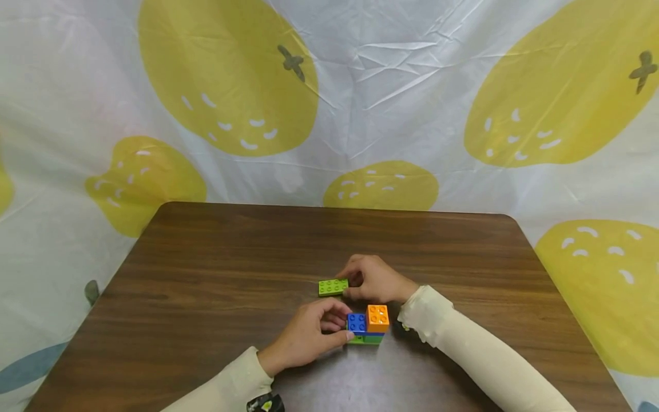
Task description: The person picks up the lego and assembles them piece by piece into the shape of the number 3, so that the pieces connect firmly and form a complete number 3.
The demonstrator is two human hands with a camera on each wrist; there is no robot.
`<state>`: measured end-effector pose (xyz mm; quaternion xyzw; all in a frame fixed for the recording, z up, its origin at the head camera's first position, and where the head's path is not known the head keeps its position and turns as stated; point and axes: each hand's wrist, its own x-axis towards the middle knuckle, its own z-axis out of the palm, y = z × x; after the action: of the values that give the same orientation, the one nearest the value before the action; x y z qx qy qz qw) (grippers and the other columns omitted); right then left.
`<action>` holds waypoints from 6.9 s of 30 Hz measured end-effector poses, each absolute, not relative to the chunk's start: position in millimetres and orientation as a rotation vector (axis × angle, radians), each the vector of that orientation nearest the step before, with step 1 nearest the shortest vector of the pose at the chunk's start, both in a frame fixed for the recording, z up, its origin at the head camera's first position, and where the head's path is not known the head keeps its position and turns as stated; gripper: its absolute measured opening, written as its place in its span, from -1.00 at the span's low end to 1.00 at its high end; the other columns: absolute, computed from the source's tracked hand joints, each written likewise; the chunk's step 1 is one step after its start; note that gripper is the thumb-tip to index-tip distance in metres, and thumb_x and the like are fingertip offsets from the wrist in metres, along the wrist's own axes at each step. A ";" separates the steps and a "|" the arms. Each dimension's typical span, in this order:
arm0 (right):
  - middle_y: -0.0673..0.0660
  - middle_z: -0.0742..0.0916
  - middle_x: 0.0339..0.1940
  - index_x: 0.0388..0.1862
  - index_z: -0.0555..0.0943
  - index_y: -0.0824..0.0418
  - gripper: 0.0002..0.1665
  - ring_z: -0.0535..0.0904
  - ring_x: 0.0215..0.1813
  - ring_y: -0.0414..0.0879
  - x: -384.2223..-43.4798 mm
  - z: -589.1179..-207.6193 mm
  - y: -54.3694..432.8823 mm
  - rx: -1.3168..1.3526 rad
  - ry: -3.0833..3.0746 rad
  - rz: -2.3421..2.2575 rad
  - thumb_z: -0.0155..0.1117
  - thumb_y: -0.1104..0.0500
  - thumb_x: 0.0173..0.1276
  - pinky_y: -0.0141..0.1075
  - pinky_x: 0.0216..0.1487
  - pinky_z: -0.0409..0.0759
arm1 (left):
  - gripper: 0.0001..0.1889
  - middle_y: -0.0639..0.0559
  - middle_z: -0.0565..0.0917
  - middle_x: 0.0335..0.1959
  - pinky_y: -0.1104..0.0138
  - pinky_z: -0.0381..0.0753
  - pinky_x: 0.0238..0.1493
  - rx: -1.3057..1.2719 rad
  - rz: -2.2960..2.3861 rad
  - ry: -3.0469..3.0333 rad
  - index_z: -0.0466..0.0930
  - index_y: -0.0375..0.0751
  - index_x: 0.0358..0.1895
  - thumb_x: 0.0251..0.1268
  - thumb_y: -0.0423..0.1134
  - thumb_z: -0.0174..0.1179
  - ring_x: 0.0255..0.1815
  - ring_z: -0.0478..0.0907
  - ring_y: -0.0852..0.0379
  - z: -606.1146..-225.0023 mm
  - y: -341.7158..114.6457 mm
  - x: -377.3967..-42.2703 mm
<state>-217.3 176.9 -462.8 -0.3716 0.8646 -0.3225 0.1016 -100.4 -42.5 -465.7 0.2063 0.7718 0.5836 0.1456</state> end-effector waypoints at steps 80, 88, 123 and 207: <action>-0.02 0.81 0.04 0.11 0.78 0.07 -0.61 0.76 -0.04 -0.20 -156.1 -401.8 216.3 -0.990 2.712 -1.337 0.58 0.25 0.31 -0.20 0.06 0.80 | -0.64 -0.13 0.73 0.07 0.36 0.76 0.09 0.585 1.684 2.176 0.65 -0.25 0.15 0.39 -0.22 0.45 0.05 0.71 0.03 -465.2 -48.8 -103.8; 0.02 0.81 0.06 0.12 0.77 0.10 -0.63 0.77 -0.03 -0.15 -147.7 -399.4 218.6 -0.996 2.682 -1.389 0.56 0.22 0.35 -0.21 0.06 0.80 | -0.64 -0.14 0.73 0.07 0.39 0.74 0.08 0.613 1.700 2.171 0.67 -0.26 0.16 0.39 -0.23 0.44 0.05 0.71 0.04 -467.5 -49.3 -104.6; -0.14 0.81 0.02 0.07 0.77 -0.03 -0.61 0.74 -0.02 -0.24 -111.1 -403.5 225.1 -1.119 2.734 -1.370 0.61 0.21 0.29 -0.24 -0.02 0.80 | -0.62 -0.16 0.73 0.05 0.39 0.75 0.06 0.597 1.674 2.172 0.64 -0.32 0.17 0.39 -0.23 0.44 0.02 0.70 0.07 -469.3 -49.6 -105.4; -0.14 0.84 -0.12 -0.02 0.83 0.01 -0.60 0.76 -0.10 -0.25 -106.0 -407.7 226.4 -1.205 2.738 -1.316 0.66 0.27 0.15 -0.33 -0.07 0.76 | -0.65 -0.13 0.74 0.03 0.41 0.75 0.04 0.601 1.658 2.174 0.65 -0.31 0.12 0.37 -0.24 0.45 0.03 0.71 0.04 -469.6 -49.2 -106.6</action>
<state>-106.0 226.4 -407.7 -0.3679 0.8362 -0.4019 -0.0631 -106.6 -49.2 -469.6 0.2116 0.7653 0.5836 0.1704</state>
